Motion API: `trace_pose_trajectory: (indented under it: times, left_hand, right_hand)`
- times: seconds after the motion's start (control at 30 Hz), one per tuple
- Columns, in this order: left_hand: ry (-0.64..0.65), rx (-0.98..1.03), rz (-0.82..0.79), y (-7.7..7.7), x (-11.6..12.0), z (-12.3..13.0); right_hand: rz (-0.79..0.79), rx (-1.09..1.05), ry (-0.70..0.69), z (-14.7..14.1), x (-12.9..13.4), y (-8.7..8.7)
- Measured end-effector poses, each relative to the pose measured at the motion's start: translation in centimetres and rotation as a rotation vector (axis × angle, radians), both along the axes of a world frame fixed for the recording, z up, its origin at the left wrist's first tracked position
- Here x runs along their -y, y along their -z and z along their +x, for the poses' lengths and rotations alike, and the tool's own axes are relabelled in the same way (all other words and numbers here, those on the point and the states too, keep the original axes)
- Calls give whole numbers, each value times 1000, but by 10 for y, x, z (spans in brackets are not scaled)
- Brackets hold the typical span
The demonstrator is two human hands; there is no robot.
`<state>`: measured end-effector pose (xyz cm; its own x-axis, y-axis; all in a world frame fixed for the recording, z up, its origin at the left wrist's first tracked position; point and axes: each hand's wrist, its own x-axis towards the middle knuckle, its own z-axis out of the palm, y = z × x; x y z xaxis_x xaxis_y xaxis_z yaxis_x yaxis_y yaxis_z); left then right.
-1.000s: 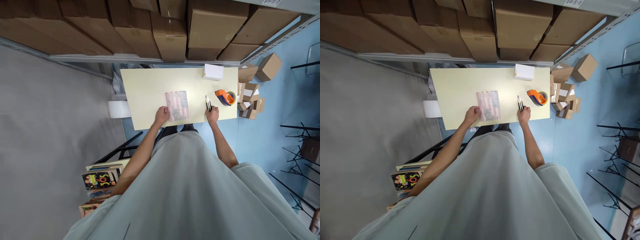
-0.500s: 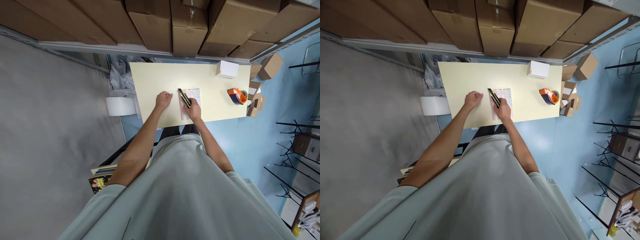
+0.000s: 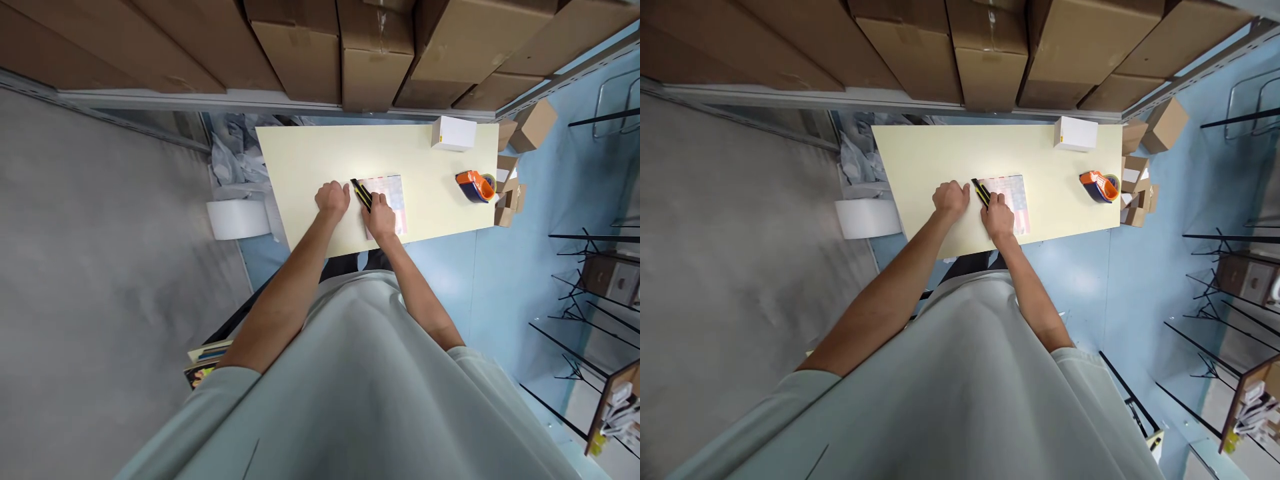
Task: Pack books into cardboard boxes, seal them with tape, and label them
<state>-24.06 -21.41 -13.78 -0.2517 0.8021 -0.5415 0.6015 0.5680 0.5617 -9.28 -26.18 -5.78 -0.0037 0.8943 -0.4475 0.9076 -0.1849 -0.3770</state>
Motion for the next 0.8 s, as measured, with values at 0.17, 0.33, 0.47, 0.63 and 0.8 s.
trace_pose_trajectory:
  times: [0.17,0.33,0.47,0.63,0.8]
  left_hand:
    - [166,-177,-128,-20,-6,2]
    - [278,-252,-206,-41,-9,3]
    - [279,-271,-187,-46,-6,5]
    - [255,-279,-156,-37,-3,6]
    - [226,-266,-141,-27,-4,6]
  right_hand:
    - [-89,151,-81,-8,0,-25]
    - [-148,248,-154,-13,2,-48]
    - [-158,263,-160,-13,5,-51]
    - [-184,282,-165,-13,10,-54]
    - [-167,255,-151,-12,15,-55]
